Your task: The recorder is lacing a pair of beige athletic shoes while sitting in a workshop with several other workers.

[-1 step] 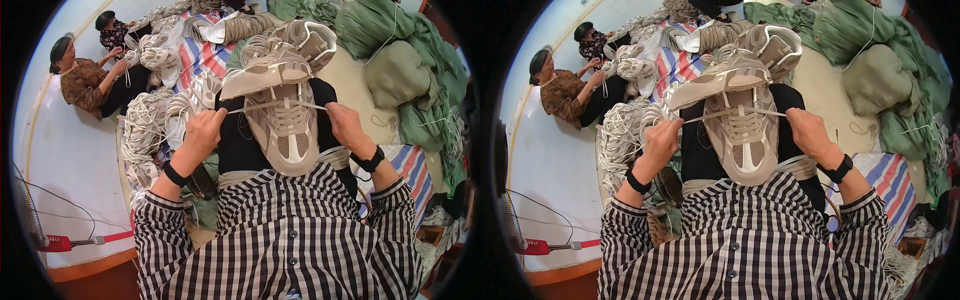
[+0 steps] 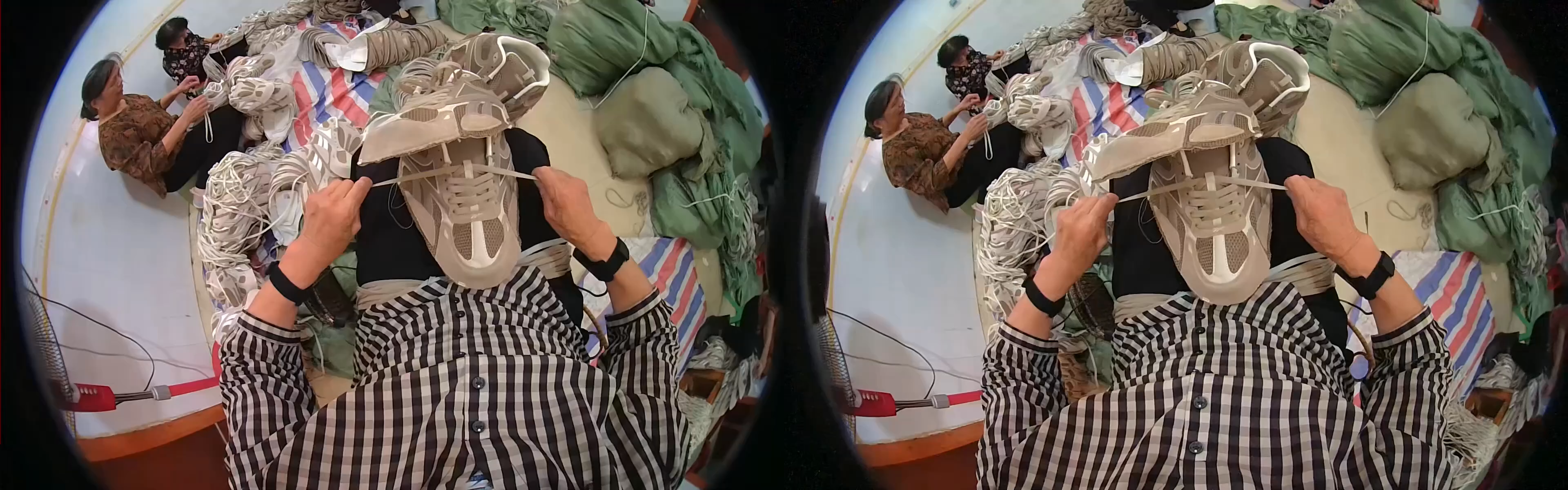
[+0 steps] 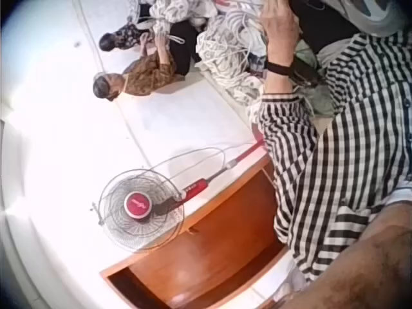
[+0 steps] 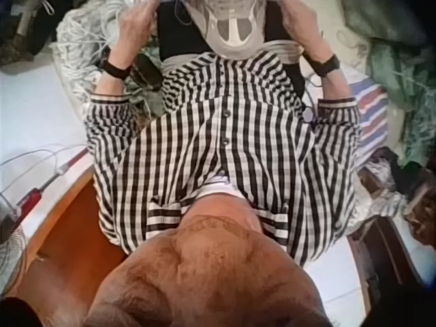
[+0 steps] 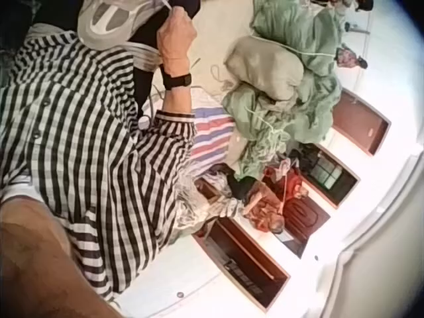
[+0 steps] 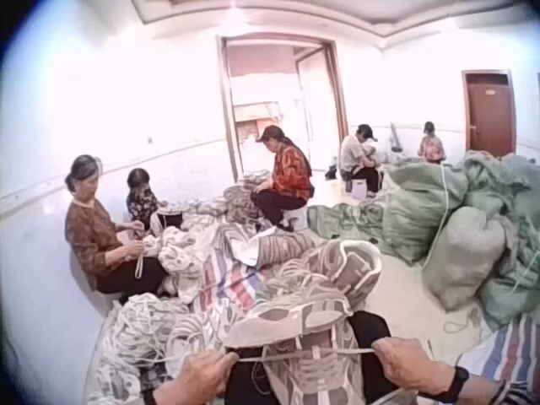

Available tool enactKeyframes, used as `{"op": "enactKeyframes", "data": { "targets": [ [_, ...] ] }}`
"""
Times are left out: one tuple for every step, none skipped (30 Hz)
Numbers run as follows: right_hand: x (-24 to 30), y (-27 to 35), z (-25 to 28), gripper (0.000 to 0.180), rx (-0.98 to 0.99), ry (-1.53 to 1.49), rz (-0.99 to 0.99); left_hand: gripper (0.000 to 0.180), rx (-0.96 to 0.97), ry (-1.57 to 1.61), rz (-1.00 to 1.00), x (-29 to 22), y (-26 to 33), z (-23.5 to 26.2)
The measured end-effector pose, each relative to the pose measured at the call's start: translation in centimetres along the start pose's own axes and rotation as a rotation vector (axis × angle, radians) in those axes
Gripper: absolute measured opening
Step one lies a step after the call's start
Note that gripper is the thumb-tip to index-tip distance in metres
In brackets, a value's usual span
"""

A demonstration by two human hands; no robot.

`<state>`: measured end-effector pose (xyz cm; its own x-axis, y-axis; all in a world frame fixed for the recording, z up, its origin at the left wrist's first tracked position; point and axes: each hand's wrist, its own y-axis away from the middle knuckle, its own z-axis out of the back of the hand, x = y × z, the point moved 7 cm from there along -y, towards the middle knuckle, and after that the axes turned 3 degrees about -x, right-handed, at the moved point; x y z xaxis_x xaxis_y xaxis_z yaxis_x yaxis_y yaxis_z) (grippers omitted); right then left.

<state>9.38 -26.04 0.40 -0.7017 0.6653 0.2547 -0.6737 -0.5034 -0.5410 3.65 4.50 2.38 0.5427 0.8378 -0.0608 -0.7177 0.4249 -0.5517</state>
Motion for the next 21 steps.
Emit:
{"op": "enactKeyframes", "data": {
  "targets": [
    [-0.2,-0.2,0.4,0.007,-0.002,0.006,0.002,0.036,-0.005,0.001,-0.002,0.1,0.0,-0.2],
    [-0.3,-0.6,1.1,0.006,-0.035,-0.016,0.009,0.036,-0.001,0.003,0.002,0.2,-0.1,-0.4],
    [-0.5,-0.8,1.9,0.005,-0.071,-0.036,0.018,0.036,0.002,0.002,0.003,0.3,-0.3,-0.6],
    [-0.8,-0.6,2.0,0.005,-0.086,-0.027,0.024,0.036,-0.011,-0.004,-0.008,0.4,-0.3,-0.7],
    [-1.5,-0.5,2.1,0.005,-0.092,-0.048,-0.002,0.033,-0.028,-0.016,-0.033,0.3,-0.2,-0.3],
    [-2.3,-0.1,2.0,0.005,-0.1,-0.069,-0.026,0.03,-0.045,-0.03,-0.059,0.2,0.1,0.2],
    [-4.0,0.5,1.8,0.006,-0.076,-0.048,-0.1,0.03,-0.023,-0.023,-0.014,0.9,0.3,0.1],
    [-5.8,1.2,1.4,0.007,-0.041,-0.092,-0.183,0.03,0.006,-0.019,0.034,1.7,1.0,-0.1],
    [-6.5,2.1,2.2,0.007,-0.029,-0.061,-0.188,0.03,0.002,-0.047,0.059,2.2,1.8,0.6],
    [-7.6,2.9,2.2,0.008,0.025,-0.036,-0.242,0.03,0.021,-0.066,0.094,3.2,2.6,0.6],
    [-8.2,3.9,3.2,0.008,0.006,-0.018,-0.259,0.028,0.046,-0.086,0.106,3.8,2.9,0.8],
    [-9.3,4.9,3.8,0.008,-0.02,-0.007,-0.249,0.026,0.078,-0.108,0.126,4.4,3.6,1.0],
    [-10.3,6.3,5.7,0.006,-0.065,0.081,-0.265,0.026,0.048,-0.101,0.096,4.8,3.6,1.5],
    [-11.8,6.9,5.8,0.005,-0.1,0.122,-0.253,0.023,0.032,-0.168,0.161,5.8,4.9,2.4],
    [-12.6,7.8,6.8,0.005,-0.115,0.131,-0.244,0.019,0.009,-0.211,0.212,7.1,5.9,2.9],
    [-13.7,8.8,8.1,0.003,-0.129,0.202,-0.291,0.019,-0.007,-0.216,0.205,8.2,6.9,3.1],
    [-14.7,10.0,9.6,0.003,-0.141,0.278,-0.342,0.015,0.005,-0.26,0.277,10.0,7.9,3.0],
    [-15.3,11.1,10.8,0.003,-0.152,0.29,-0.34,0.012,0.017,-0.302,0.352,11.8,9.1,3.1],
    [-16.6,12.0,11.3,0.002,-0.154,0.347,-0.376,0.012,0.009,-0.313,0.361,12.5,10.5,3.8],
    [-17.3,13.6,12.7,0.002,-0.161,0.428,-0.436,0.011,0.039,-0.329,0.398,13.8,11.0,3.6],
    [-17.9,13.9,12.9,0.002,-0.164,0.418,-0.417,0.01,0.076,-0.369,0.465,14.6,12.7,4.2]
  ]
}}
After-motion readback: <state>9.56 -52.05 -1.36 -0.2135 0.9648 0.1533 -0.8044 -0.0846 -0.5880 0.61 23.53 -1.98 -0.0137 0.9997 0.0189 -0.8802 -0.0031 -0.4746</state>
